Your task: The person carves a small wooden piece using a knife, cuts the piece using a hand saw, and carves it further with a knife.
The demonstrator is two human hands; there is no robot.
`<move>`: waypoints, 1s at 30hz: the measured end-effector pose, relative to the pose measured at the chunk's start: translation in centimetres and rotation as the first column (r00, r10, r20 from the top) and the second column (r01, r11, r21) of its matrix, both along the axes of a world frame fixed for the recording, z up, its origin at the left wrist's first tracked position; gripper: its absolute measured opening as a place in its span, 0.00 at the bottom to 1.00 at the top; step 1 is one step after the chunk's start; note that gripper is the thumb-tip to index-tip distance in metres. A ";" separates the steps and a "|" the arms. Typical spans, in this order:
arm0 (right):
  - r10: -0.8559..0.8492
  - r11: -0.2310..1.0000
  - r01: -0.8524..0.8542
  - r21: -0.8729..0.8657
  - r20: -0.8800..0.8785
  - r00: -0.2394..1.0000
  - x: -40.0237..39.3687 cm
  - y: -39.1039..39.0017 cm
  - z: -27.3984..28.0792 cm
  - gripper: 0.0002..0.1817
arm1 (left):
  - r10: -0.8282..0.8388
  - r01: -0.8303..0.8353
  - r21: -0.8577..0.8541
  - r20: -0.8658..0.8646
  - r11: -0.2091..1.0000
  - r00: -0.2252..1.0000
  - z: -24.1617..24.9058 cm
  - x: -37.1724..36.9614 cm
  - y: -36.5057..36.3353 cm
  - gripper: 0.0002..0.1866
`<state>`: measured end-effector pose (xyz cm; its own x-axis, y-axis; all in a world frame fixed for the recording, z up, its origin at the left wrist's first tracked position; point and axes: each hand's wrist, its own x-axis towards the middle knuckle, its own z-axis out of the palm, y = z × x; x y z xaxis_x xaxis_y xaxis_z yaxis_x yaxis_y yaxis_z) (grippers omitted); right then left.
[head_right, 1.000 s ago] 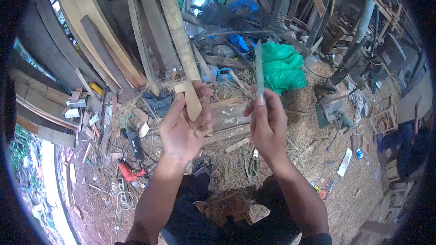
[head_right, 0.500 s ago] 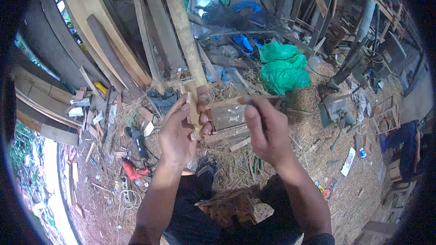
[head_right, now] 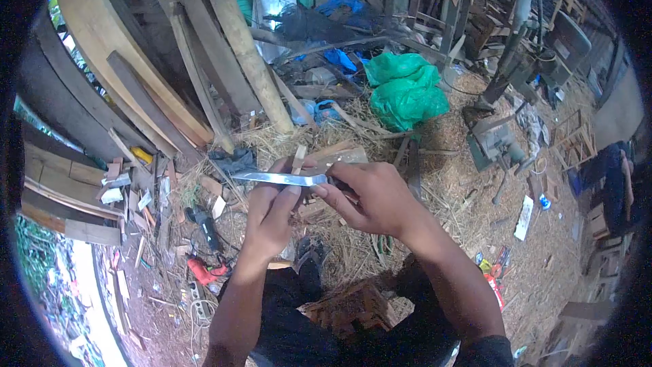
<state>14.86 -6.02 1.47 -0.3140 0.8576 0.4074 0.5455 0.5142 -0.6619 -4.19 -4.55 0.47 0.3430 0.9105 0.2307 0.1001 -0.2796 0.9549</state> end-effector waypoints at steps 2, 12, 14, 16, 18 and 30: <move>0.031 0.999 -0.032 0.017 0.032 0.999 0.7 0.3 -0.1 0.15 | -0.056 0.058 0.027 -0.070 0.998 0.996 0.1 -0.8 0.3 0.19; 0.051 0.998 -0.051 0.026 -0.003 0.999 1.3 0.8 0.0 0.15 | 0.111 -0.012 0.433 -0.205 0.901 0.972 0.1 -0.1 0.3 0.17; 0.083 0.996 -0.083 -0.026 -0.025 0.996 1.5 0.9 0.1 0.15 | 0.137 -0.023 0.446 -0.225 0.895 0.965 0.1 0.0 0.4 0.17; 0.102 0.994 -0.105 -0.035 -0.072 0.992 1.6 1.1 -0.2 0.14 | 0.132 -0.012 0.438 -0.245 0.899 0.961 0.3 0.1 0.7 0.16; 0.114 0.989 -0.121 -0.086 -0.083 0.990 1.7 1.5 -0.5 0.14 | 0.128 -0.041 0.361 -0.220 0.932 0.967 0.4 0.6 0.8 0.17; 0.191 0.978 -0.192 -0.083 -0.017 0.981 0.7 1.1 -0.4 0.13 | 0.016 0.046 0.287 -0.210 0.957 0.978 0.2 -1.3 0.6 0.21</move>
<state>15.57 -4.88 1.11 -0.4723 0.8133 0.3398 0.4364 0.5507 -0.7115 -5.51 -3.91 0.64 0.4248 0.8097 0.4049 0.2811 -0.5431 0.7912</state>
